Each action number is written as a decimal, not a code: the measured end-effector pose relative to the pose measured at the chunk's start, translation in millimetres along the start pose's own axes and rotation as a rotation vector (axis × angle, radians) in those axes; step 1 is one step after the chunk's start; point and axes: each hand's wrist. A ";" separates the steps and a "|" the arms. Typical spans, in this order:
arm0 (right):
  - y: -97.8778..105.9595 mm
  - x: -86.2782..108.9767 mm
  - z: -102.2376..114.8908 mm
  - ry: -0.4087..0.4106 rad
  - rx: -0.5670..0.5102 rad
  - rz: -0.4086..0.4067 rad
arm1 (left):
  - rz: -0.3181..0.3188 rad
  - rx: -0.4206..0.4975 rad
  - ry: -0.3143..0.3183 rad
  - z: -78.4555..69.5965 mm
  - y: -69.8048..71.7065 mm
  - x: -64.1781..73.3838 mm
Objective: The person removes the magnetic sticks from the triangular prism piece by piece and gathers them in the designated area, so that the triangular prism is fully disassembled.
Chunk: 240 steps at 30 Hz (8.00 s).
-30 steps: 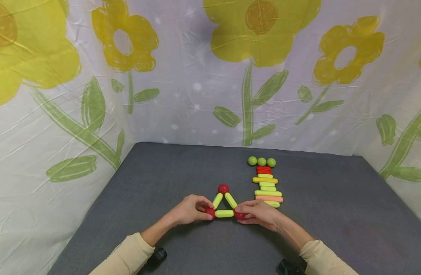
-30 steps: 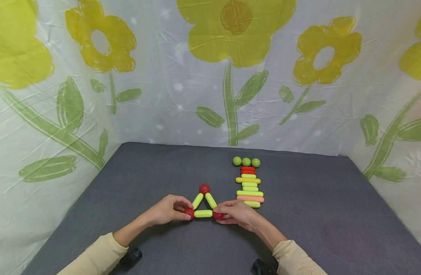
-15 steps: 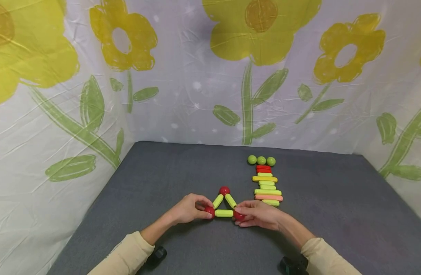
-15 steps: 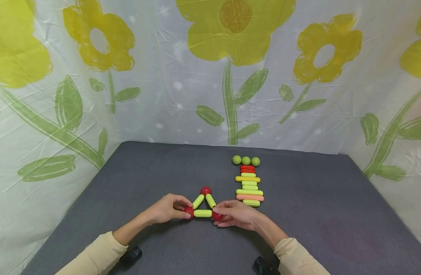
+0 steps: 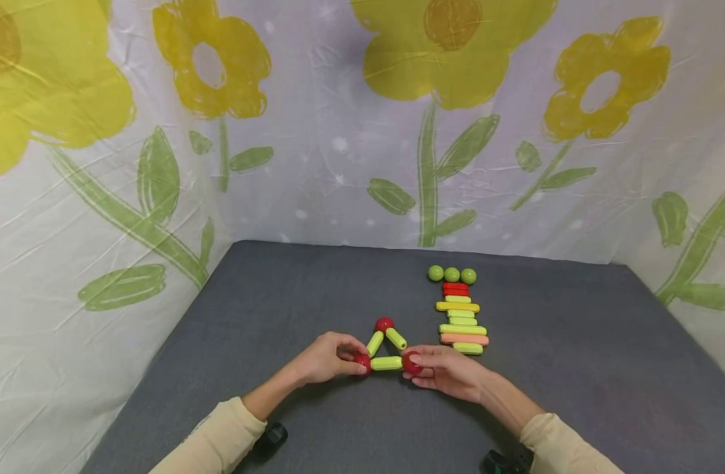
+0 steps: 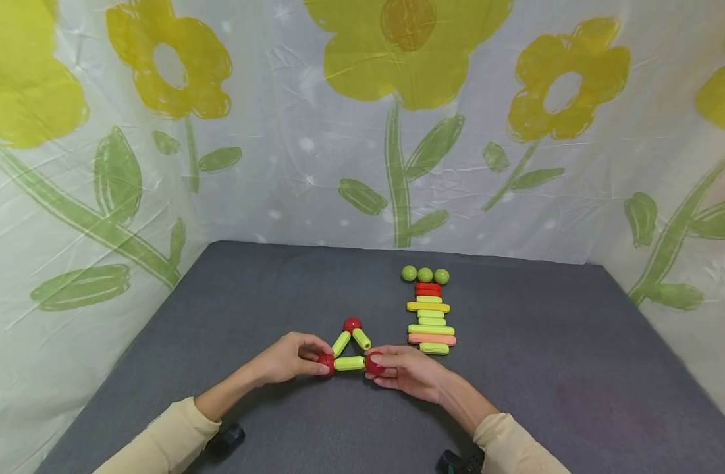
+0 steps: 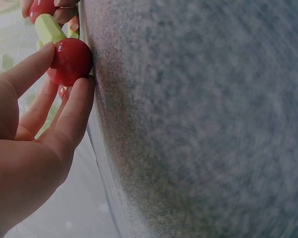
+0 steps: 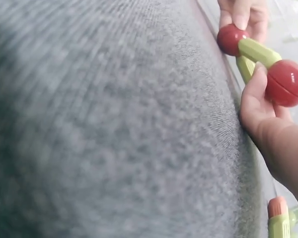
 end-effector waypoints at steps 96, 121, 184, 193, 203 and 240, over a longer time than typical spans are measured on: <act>140.2 -21.6 102.1 0.304 0.409 -0.926 | -0.063 0.307 0.068 3.8 -12.1 2.5; 140.2 -24.5 99.1 0.362 0.377 -0.963 | -0.122 0.243 0.122 -1.5 -15.0 9.9; -25.6 -41.4 36.0 0.046 0.834 -0.335 | -0.096 0.300 0.139 -5.1 -19.1 10.4; -31.0 -47.9 30.9 0.109 0.902 -0.405 | -0.097 0.278 0.123 -4.3 -18.6 10.3; -25.3 -48.9 38.1 0.066 0.919 -0.356 | -0.083 0.284 0.103 -4.8 -19.3 10.4; 18.9 -6.9 53.8 0.103 0.483 -0.175 | -0.083 0.295 0.103 -3.2 -19.7 10.0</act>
Point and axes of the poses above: each hand's wrist, its own x-axis away from the middle knuckle, its own y-axis out of the back of the hand, z = x × y, and after that the axes turned 7 degrees about -x, right-handed
